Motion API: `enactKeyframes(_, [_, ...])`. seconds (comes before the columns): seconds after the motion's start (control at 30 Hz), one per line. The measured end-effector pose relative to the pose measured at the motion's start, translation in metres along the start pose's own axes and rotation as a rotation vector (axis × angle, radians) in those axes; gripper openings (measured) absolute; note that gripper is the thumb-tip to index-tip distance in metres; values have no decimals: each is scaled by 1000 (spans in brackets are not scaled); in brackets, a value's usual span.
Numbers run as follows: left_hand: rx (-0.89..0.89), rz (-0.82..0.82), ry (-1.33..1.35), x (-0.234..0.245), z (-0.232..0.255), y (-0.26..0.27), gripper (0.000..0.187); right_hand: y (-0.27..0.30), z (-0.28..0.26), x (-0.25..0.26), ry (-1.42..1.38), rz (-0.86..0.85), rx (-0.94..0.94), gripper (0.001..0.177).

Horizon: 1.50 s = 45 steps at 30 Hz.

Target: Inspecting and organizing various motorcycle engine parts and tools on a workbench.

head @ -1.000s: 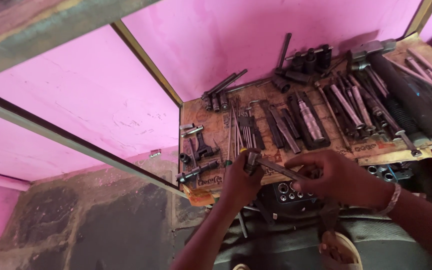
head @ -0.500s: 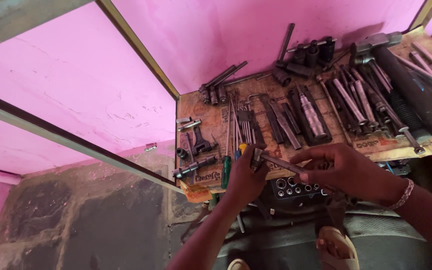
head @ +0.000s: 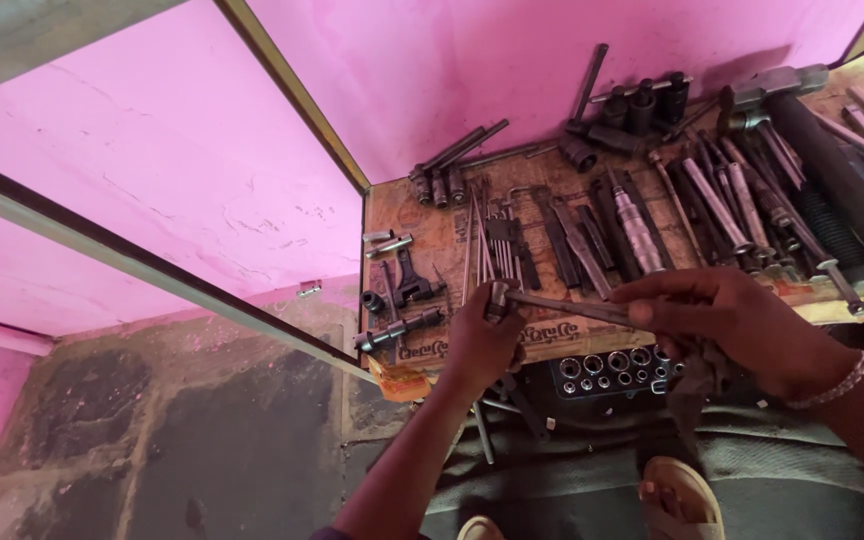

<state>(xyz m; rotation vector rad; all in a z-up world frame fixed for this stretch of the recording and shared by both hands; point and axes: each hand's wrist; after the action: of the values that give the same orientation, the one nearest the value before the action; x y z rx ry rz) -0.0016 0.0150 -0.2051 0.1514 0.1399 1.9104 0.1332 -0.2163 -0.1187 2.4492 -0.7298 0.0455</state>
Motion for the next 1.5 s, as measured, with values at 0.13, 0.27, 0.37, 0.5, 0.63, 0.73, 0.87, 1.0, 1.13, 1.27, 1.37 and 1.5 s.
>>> enactKeyframes(0.13, [53,73,-7,-1,5,0,31,-11,23,7,89,-31,192,51])
enactKeyframes(0.27, [83,111,-79,-1,11,0,30,-14,28,5,75,-88,350,61])
enactKeyframes(0.37, [98,149,-164,0,4,-4,27,-17,34,2,38,-87,158,61])
enactKeyframes(0.5, [72,154,-148,0,1,-4,25,-15,28,-2,45,-112,176,63])
enactKeyframes(0.63, [85,194,-120,6,0,-12,25,-20,25,-1,29,-123,288,74])
enactKeyframes(0.73, [140,249,-119,14,9,-20,30,-23,29,3,91,-39,307,85])
enactKeyframes(0.87, [238,358,-143,40,27,-49,31,-35,45,10,127,49,337,84])
enactKeyframes(1.0, [-127,196,-639,167,-105,-190,26,-18,33,-5,132,-13,301,83])
enactKeyframes(1.13, [-76,470,-836,167,-43,-202,50,-2,17,-15,395,-72,45,90])
enactKeyframes(1.27, [-65,685,-106,187,-24,-230,39,-9,24,-7,821,5,901,81])
enactKeyframes(1.37, [-3,767,-416,212,-43,-258,40,-4,-19,-21,494,-154,-218,96])
enactKeyframes(1.5, [-14,695,-234,216,-31,-269,39,-29,37,-4,483,-212,82,87])
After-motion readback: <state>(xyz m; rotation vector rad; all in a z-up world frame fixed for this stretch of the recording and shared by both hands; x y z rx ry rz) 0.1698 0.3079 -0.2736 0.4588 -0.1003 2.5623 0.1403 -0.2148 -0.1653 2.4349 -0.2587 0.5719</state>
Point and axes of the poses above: each hand's wrist, its own y-axis away from the middle knuckle, its own x-axis out of the back of the hand, z = x × y, and after that the axes turned 8 degrees about -z, right-handed
